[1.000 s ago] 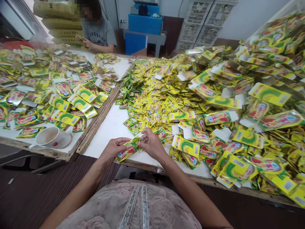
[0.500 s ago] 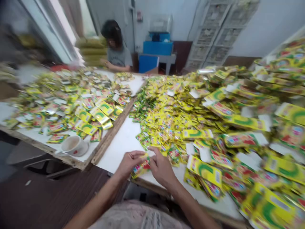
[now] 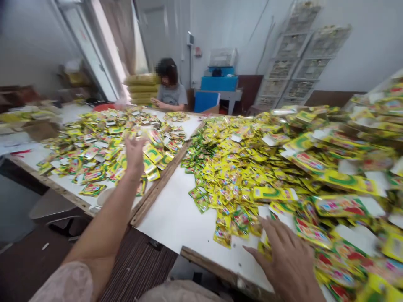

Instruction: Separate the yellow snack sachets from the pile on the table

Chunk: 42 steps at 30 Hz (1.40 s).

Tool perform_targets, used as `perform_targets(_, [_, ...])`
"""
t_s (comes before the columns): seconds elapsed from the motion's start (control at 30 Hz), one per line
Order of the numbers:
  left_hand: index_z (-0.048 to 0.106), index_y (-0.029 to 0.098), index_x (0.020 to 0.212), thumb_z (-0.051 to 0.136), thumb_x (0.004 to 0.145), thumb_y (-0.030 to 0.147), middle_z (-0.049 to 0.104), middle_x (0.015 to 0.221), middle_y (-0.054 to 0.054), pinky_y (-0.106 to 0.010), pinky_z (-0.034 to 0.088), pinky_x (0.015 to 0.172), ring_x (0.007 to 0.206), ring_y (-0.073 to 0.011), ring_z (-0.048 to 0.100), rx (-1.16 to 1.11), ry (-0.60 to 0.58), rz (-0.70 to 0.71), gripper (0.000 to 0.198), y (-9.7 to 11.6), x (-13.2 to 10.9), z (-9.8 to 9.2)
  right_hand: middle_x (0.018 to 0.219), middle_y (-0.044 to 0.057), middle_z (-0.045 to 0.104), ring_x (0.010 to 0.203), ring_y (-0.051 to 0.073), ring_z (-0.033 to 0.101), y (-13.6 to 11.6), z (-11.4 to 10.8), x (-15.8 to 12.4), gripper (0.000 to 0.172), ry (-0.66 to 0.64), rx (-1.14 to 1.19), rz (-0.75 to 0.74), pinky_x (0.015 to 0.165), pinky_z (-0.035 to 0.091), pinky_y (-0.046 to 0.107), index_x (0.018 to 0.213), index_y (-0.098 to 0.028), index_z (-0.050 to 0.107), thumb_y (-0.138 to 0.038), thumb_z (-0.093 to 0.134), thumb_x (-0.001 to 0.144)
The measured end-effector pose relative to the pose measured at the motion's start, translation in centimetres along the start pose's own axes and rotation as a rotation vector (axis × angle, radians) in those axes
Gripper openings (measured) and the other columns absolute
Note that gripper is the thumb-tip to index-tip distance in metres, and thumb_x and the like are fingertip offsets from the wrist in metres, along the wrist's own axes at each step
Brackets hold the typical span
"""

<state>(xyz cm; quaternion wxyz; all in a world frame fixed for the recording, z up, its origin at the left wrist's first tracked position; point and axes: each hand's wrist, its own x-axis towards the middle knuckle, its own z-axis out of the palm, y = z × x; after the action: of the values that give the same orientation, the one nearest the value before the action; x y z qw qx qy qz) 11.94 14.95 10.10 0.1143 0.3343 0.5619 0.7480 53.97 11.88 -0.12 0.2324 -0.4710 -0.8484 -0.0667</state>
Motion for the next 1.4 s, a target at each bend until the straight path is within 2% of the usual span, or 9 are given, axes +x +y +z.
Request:
perform_targets(0.1, [0.044, 0.012, 0.120, 0.068, 0.070, 0.036, 0.057, 0.113, -0.010, -0.031, 0.037, 0.092, 0.106, -0.0176, 0.051, 0.065, 0.049, -0.013, 0.060, -1.2, -1.0, 0.4, 0.117, 0.014, 0.060, 0.105, 0.035, 0.054, 2.1, -1.4, -1.6, 0.042, -0.090, -0.316, 0.038, 0.077, 0.043, 0.047, 0.117, -0.023, 0.054, -0.033, 0.052, 0.076])
perform_targets(0.33, [0.066, 0.014, 0.072, 0.068, 0.064, 0.045, 0.067, 0.063, -0.005, -0.027, 0.044, 0.063, 0.062, -0.0160, 0.059, 0.123, -0.590, -0.576, 0.032, -5.9, -17.1, 1.2, 0.087, 0.011, 0.067, 0.086, 0.027, 0.058, 2.1, -1.8, -0.9, 0.030, -0.208, -0.308, 0.099, 0.072, 0.040, 0.035, 0.107, -0.016, 0.060, -0.022, 0.044, 0.083])
perform_targets(0.47, [0.068, 0.015, 0.077, 0.067, 0.066, 0.048, 0.071, 0.072, -0.007, -0.029, 0.047, 0.069, 0.071, -0.0198, 0.064, 0.133, -0.739, -0.674, 0.034, -5.9, -21.0, 1.8, 0.085, 0.014, 0.066, 0.081, 0.024, 0.059, -0.6, -0.6, 1.1, 0.030, -0.010, -0.003, 0.256, 0.073, 0.042, 0.033, 0.101, -0.011, 0.061, -0.031, 0.043, 0.087])
perform_targets(0.53, [0.068, 0.017, 0.092, 0.070, 0.064, 0.047, 0.072, 0.087, -0.008, -0.030, 0.047, 0.077, 0.085, -0.0216, 0.065, 0.055, -0.739, -0.689, 0.042, -5.6, -21.6, 2.2, 0.087, 0.012, 0.066, 0.076, 0.021, 0.060, -3.6, 0.2, 2.4, 0.033, 0.002, 0.278, 0.338, 0.070, 0.043, 0.031, 0.103, -0.013, 0.060, -0.038, 0.046, 0.087])
perform_targets(0.7, [0.058, 0.014, 0.104, 0.068, 0.067, 0.048, 0.070, 0.098, -0.010, -0.031, 0.049, 0.076, 0.086, -0.0209, 0.065, -0.233, -0.601, -0.774, 0.051, -5.8, -21.5, 1.9, 0.094, 0.006, 0.067, 0.085, 0.018, 0.060, -10.1, 3.0, 5.5, 0.033, -0.358, 0.801, 0.126, 0.076, 0.046, 0.030, 0.097, -0.020, 0.063, -0.034, 0.033, 0.092])
perform_targets(0.83, [0.052, 0.017, 0.102, 0.076, 0.058, 0.042, 0.071, 0.081, -0.004, -0.027, 0.049, 0.062, 0.068, -0.0184, 0.065, -0.029, -0.492, -0.726, 0.056, -7.4, -19.6, -0.5, 0.102, 0.009, 0.066, 0.093, 0.022, 0.056, -9.4, 5.6, 8.3, 0.029, -0.307, 0.524, 0.229, 0.081, 0.042, 0.035, 0.108, -0.018, 0.060, -0.029, 0.039, 0.090])
perform_targets(1.03, [0.062, 0.019, 0.095, 0.079, 0.051, 0.038, 0.070, 0.072, -0.002, -0.025, 0.045, 0.057, 0.065, -0.0201, 0.064, 0.324, -0.527, -0.623, 0.051, -9.5, -17.3, -2.1, 0.103, 0.013, 0.065, 0.103, 0.030, 0.048, -7.9, 8.6, 11.0, 0.043, -0.454, 0.190, 0.043, 0.085, 0.035, 0.041, 0.114, -0.018, 0.056, -0.012, 0.064, 0.072])
perform_targets(1.23, [0.069, 0.019, 0.092, 0.076, 0.056, 0.040, 0.072, 0.078, -0.003, -0.027, 0.046, 0.062, 0.073, -0.0227, 0.065, 0.298, -0.620, -0.585, 0.043, -8.9, -17.5, -2.1, 0.108, 0.008, 0.064, 0.098, 0.021, 0.057, -8.4, 7.6, 10.1, 0.024, -0.413, 0.438, 0.147, 0.080, 0.043, 0.031, 0.107, -0.019, 0.059, -0.020, 0.049, 0.085])
perform_targets(1.4, [0.067, 0.016, 0.094, 0.077, 0.058, 0.039, 0.073, 0.089, -0.005, -0.027, 0.049, 0.067, 0.072, -0.0186, 0.066, 0.005, -0.713, -0.774, 0.043, -7.5, -17.9, -2.1, 0.096, 0.004, 0.068, 0.094, 0.020, 0.060, -9.2, 6.4, 9.9, 0.011, -0.561, 0.774, 0.086, 0.080, 0.043, 0.031, 0.086, -0.019, 0.066, -0.020, 0.059, 0.078])
